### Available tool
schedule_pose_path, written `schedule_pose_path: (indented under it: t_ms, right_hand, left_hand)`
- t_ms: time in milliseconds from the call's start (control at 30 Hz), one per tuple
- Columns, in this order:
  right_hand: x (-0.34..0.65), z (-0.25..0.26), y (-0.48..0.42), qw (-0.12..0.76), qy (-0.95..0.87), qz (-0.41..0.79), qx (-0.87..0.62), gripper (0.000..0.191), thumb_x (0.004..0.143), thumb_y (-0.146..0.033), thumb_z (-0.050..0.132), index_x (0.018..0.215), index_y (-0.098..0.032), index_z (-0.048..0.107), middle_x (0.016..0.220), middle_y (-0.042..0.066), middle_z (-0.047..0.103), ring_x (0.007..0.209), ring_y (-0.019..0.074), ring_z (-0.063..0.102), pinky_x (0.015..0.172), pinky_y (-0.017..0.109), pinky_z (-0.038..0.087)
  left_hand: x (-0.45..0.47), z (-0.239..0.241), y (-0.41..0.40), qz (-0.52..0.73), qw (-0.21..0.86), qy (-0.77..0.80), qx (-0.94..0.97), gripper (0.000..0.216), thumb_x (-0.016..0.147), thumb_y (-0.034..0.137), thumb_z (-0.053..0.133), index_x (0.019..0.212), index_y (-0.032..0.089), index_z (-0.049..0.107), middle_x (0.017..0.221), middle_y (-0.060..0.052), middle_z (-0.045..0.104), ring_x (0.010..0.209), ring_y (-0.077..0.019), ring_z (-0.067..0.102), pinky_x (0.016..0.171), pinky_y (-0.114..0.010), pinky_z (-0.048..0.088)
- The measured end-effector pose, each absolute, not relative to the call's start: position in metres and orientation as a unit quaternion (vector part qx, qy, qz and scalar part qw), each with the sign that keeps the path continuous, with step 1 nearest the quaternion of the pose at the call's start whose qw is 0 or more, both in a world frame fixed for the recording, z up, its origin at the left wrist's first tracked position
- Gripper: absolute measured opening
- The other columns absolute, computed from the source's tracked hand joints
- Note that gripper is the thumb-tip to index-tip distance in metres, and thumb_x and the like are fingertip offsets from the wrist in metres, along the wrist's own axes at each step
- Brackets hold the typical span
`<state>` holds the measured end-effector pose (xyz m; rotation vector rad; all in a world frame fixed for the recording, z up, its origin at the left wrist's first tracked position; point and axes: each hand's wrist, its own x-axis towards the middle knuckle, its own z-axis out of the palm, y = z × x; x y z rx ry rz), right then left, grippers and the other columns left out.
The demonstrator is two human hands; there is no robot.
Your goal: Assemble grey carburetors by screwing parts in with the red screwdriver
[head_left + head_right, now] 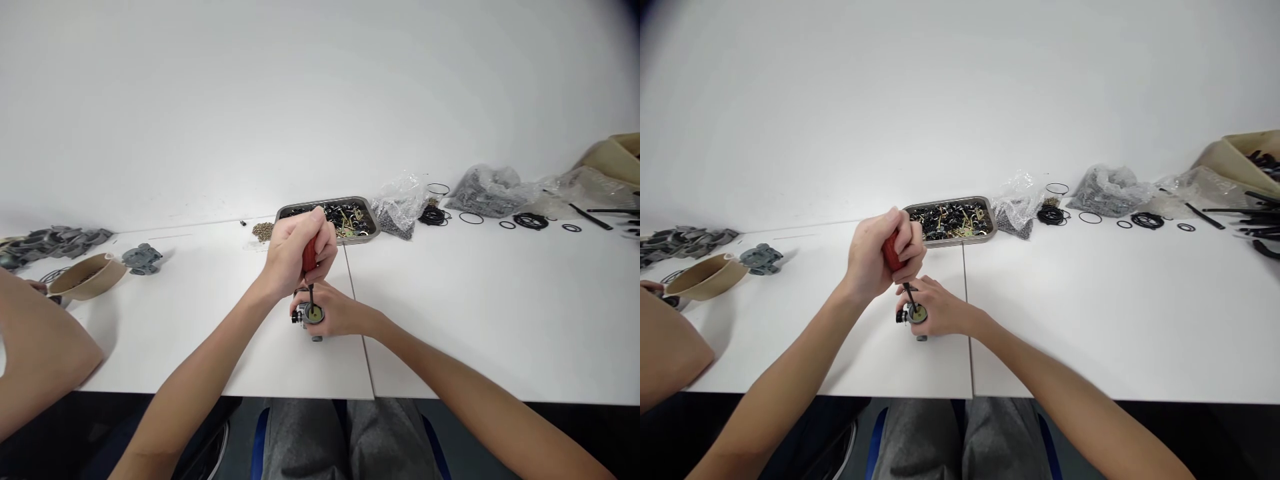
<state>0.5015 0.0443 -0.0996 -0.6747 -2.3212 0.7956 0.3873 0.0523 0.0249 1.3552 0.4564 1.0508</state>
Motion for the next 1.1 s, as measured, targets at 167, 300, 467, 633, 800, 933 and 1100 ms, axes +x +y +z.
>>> schedule_pose_path:
  t_ms: [167, 300, 467, 633, 800, 933, 1100]
  right_hand:
    - [0.502, -0.101, 0.045, 0.300, -0.873, 0.295, -0.248, 0.034, 0.070, -0.007, 0.064, 0.100, -0.023, 0.062, 0.114, 0.005, 0.054, 0.106, 0.0226, 0.049, 0.094, 0.036, 0.039]
    - [0.502, -0.101, 0.045, 0.290, -0.876, 0.291, -0.254, 0.034, 0.070, -0.009, 0.064, 0.101, -0.023, 0.062, 0.108, 0.005, 0.055, 0.099, 0.0218, 0.051, 0.089, 0.036, 0.041]
    - [0.501, -0.100, 0.045, 0.296, -0.871, 0.300, -0.254, 0.033, 0.069, -0.008, 0.063, 0.098, -0.022, 0.063, 0.107, 0.005, 0.056, 0.099, 0.0220, 0.052, 0.086, 0.034, 0.043]
    - [0.500, -0.104, 0.046, 0.301, -0.870, 0.296, -0.254, 0.034, 0.067, -0.007, 0.062, 0.098, -0.022, 0.064, 0.102, 0.004, 0.057, 0.100, 0.0231, 0.052, 0.086, 0.035, 0.045]
    - [0.500, -0.106, 0.047, 0.304, -0.872, 0.283, -0.259, 0.032, 0.067, -0.008, 0.063, 0.095, -0.023, 0.063, 0.096, 0.004, 0.056, 0.096, 0.0237, 0.051, 0.087, 0.038, 0.045]
    - [0.501, -0.104, 0.047, 0.295, -0.872, 0.280, -0.273, 0.024, 0.066, -0.011, 0.065, 0.088, -0.021, 0.060, 0.095, 0.005, 0.054, 0.096, 0.0241, 0.049, 0.085, 0.038, 0.046]
    - [0.501, -0.099, 0.045, 0.285, -0.874, 0.284, -0.273, 0.024, 0.066, -0.008, 0.065, 0.085, -0.020, 0.059, 0.097, 0.004, 0.054, 0.096, 0.0224, 0.049, 0.088, 0.036, 0.045]
  left_hand:
    - [0.386, 0.026, 0.051, 0.465, 0.622, 0.187, 0.601, 0.046, 0.088, 0.045, 0.052, 0.054, 0.016, 0.039, 0.051, 0.004, 0.038, 0.031, -0.0031, 0.032, 0.028, -0.017, 0.021]
    - [0.387, 0.020, 0.054, 0.467, 0.624, 0.194, 0.596, 0.047, 0.088, 0.046, 0.052, 0.055, 0.016, 0.038, 0.051, 0.004, 0.037, 0.031, -0.0029, 0.032, 0.028, -0.017, 0.020]
    - [0.389, 0.016, 0.053, 0.470, 0.611, 0.193, 0.608, 0.045, 0.089, 0.045, 0.051, 0.056, 0.016, 0.039, 0.052, 0.005, 0.038, 0.031, -0.0027, 0.033, 0.028, -0.017, 0.020]
    - [0.393, 0.013, 0.048, 0.512, 0.570, 0.202, 0.610, 0.043, 0.089, 0.042, 0.051, 0.057, 0.017, 0.039, 0.053, 0.004, 0.038, 0.032, -0.0030, 0.034, 0.029, -0.017, 0.017]
    - [0.397, 0.010, 0.043, 0.571, 0.527, 0.237, 0.583, 0.041, 0.088, 0.042, 0.052, 0.058, 0.017, 0.040, 0.053, 0.004, 0.039, 0.032, -0.0025, 0.033, 0.031, -0.018, 0.016]
    - [0.403, 0.009, 0.041, 0.606, 0.497, 0.264, 0.562, 0.041, 0.089, 0.040, 0.051, 0.058, 0.017, 0.038, 0.054, 0.004, 0.038, 0.033, -0.0020, 0.032, 0.032, -0.019, 0.015]
    - [0.403, 0.007, 0.048, 0.577, 0.516, 0.264, 0.576, 0.037, 0.088, 0.033, 0.050, 0.057, 0.018, 0.037, 0.051, 0.005, 0.038, 0.031, -0.0025, 0.031, 0.030, -0.020, 0.015]
